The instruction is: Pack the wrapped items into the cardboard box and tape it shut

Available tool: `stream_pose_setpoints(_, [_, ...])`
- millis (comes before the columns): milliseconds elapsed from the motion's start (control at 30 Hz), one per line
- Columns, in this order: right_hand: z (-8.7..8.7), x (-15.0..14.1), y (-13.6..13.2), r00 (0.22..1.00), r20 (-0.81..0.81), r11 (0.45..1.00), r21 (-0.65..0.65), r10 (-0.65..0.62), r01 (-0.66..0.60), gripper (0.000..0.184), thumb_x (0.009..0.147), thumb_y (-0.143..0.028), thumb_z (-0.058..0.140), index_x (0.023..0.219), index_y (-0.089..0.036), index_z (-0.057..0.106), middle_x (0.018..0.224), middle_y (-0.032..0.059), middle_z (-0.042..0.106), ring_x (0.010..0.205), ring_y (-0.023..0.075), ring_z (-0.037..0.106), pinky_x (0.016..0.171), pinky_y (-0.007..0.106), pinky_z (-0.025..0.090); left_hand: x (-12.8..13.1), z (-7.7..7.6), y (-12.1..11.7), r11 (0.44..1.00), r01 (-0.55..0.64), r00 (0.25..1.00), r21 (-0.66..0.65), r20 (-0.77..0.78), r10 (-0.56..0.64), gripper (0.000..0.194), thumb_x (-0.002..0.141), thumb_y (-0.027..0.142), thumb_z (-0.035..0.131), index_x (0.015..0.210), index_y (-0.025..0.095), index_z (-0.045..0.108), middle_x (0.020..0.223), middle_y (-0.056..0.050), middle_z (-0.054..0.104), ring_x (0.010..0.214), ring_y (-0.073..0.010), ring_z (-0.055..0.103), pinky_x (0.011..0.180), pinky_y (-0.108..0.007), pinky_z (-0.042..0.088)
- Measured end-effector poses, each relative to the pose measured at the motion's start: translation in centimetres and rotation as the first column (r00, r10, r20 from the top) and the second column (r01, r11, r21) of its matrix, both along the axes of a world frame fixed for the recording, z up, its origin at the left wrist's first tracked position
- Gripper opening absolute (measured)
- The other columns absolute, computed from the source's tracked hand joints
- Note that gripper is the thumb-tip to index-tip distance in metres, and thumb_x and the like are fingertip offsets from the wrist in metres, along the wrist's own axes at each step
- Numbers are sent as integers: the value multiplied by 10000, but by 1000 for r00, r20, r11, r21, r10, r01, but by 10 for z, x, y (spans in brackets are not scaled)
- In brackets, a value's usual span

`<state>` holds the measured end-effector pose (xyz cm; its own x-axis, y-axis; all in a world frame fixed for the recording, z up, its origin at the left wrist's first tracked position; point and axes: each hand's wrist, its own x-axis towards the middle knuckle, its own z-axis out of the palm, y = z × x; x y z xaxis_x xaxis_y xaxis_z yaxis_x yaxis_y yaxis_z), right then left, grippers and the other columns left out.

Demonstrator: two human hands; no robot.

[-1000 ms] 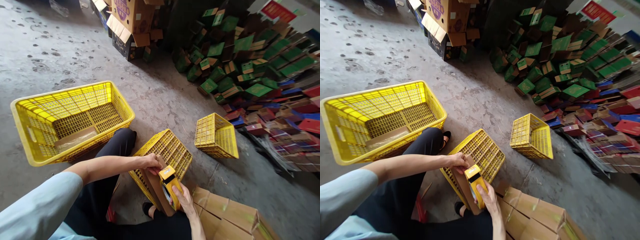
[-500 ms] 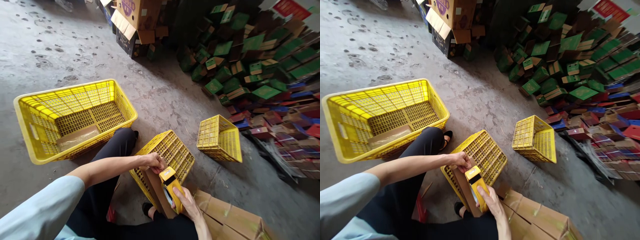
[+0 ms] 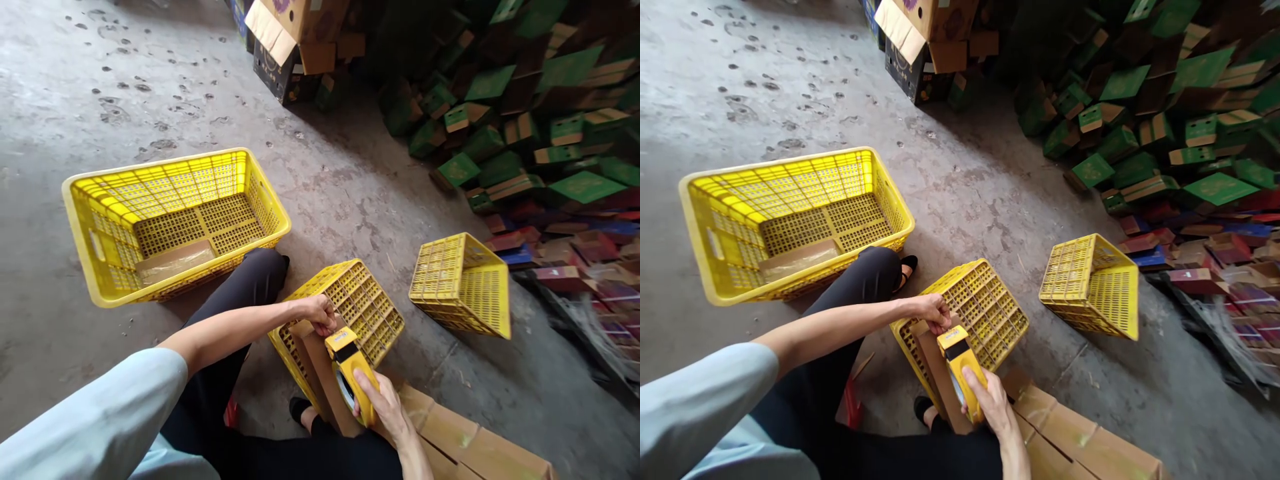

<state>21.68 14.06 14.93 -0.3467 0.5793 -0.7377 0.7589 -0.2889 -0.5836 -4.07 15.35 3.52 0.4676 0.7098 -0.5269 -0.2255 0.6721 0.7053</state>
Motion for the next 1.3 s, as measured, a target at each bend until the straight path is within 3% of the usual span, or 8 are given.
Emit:
stream_pose_setpoints(367, [0,1,1,999,21,1000,2,26,-26,505,865,-728,645,742,-239,636,530,45,692,477,235,659,510,350,536,-9,-4,0,999,-28,999,23,-46,29,63,784,85,740,749,127,709,608,18,701,571,-133,701,652,-232,627])
stream_pose_setpoints(700, [-1,3,4,999,53,1000,22,7,-8,477,864,-703,681,725,-247,656,506,44,686,446,219,651,470,322,524,-32,-15,-2,990,-116,982,77,-144,126,75,762,98,753,740,127,687,584,26,659,581,-127,687,641,-210,605])
stream_pose_setpoints(1033, [-9,-4,3,995,104,999,53,4,-9,451,856,-693,675,746,-255,649,506,22,677,432,234,672,429,309,532,-21,-37,-15,983,-154,968,99,-184,171,52,771,104,707,734,122,676,571,31,629,588,-125,658,643,-214,592])
stream_pose_setpoints(1300, [0,-13,4,991,132,1000,16,17,-20,379,839,-612,688,761,-254,591,505,-3,651,469,223,688,455,279,530,-5,-58,-14,984,-151,963,95,-212,168,108,812,156,724,724,132,665,549,26,604,559,-130,644,596,-217,577])
